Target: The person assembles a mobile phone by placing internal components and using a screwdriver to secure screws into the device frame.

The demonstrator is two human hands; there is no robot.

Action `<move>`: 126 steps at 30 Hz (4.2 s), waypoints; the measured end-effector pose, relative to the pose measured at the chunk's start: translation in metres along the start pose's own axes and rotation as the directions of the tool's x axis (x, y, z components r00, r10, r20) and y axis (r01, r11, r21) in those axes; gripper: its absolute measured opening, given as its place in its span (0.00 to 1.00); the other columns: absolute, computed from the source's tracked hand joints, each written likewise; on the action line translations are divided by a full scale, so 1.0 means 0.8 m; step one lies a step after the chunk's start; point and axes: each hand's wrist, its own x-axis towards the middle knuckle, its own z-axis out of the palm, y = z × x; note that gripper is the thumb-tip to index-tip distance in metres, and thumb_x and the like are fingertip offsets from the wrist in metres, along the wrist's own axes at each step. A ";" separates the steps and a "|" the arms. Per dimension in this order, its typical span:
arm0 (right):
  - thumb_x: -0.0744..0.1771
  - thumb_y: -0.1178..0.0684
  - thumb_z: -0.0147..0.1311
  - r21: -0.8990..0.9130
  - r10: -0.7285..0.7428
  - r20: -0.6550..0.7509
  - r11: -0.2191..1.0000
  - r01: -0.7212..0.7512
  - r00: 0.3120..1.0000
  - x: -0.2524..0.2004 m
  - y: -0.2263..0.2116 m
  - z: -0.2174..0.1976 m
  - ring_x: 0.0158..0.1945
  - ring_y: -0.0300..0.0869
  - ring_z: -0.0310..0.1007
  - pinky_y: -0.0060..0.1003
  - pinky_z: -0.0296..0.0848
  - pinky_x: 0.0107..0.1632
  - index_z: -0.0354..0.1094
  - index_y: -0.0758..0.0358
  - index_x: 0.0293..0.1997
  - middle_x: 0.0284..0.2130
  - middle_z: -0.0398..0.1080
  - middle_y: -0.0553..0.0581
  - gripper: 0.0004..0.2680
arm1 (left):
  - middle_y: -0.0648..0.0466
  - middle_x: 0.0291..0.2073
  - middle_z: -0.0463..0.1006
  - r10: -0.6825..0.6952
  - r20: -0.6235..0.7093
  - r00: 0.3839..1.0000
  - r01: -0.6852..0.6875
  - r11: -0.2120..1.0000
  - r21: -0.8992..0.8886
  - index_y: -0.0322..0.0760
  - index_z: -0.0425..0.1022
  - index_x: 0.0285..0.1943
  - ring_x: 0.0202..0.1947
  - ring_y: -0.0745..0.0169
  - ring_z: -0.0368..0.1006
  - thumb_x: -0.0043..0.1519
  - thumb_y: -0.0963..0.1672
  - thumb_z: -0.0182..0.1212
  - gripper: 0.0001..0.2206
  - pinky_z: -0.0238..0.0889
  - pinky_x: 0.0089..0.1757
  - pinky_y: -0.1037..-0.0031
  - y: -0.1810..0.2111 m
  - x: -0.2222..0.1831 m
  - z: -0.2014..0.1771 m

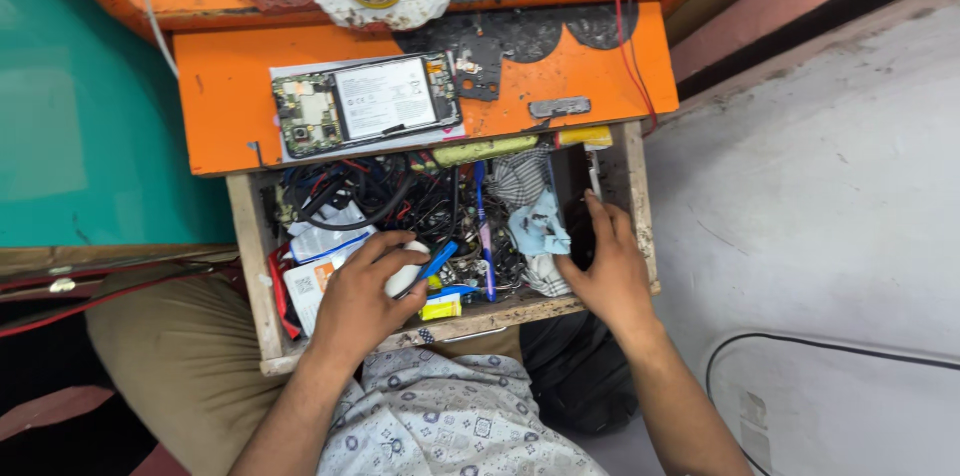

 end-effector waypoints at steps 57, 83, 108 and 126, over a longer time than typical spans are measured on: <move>0.59 0.51 0.59 -0.063 -0.665 0.519 0.597 0.800 0.537 0.053 -0.207 -0.024 0.60 0.58 0.68 0.47 0.67 0.59 0.71 0.74 0.47 0.53 0.70 0.70 0.17 | 0.10 0.62 0.54 -0.107 0.066 0.992 0.087 0.964 0.251 0.09 0.49 0.72 0.66 0.15 0.50 0.62 0.52 0.57 0.41 0.37 0.65 0.46 0.047 -0.079 0.028; 0.61 0.54 0.58 0.076 -0.792 0.453 0.492 0.867 0.410 0.067 -0.211 0.079 0.63 0.54 0.65 0.52 0.64 0.61 0.73 0.55 0.53 0.54 0.69 0.63 0.14 | 0.38 0.66 0.69 -0.179 -0.076 0.981 0.183 0.982 0.044 0.32 0.68 0.67 0.67 0.39 0.64 0.63 0.48 0.61 0.25 0.56 0.63 0.56 -0.013 -0.097 -0.062; 0.66 0.54 0.59 0.322 -0.844 0.263 0.533 0.783 0.467 0.017 -0.209 0.037 0.67 0.54 0.66 0.51 0.66 0.67 0.72 0.66 0.53 0.57 0.71 0.62 0.12 | 0.31 0.74 0.51 -0.086 -0.075 0.993 0.090 0.995 0.048 0.25 0.55 0.74 0.74 0.32 0.46 0.60 0.47 0.65 0.36 0.42 0.66 0.52 -0.012 -0.106 -0.027; 0.72 0.54 0.48 0.976 0.417 0.216 -0.100 -0.192 0.883 0.143 0.018 0.036 0.52 0.52 0.76 0.46 0.79 0.59 0.63 0.75 0.57 0.49 0.71 0.68 0.12 | 0.42 0.48 0.81 -0.606 -0.230 0.761 -0.046 0.304 -0.952 0.23 0.72 0.61 0.48 0.57 0.80 0.69 0.48 0.56 0.20 0.75 0.49 0.69 -0.097 0.062 -0.051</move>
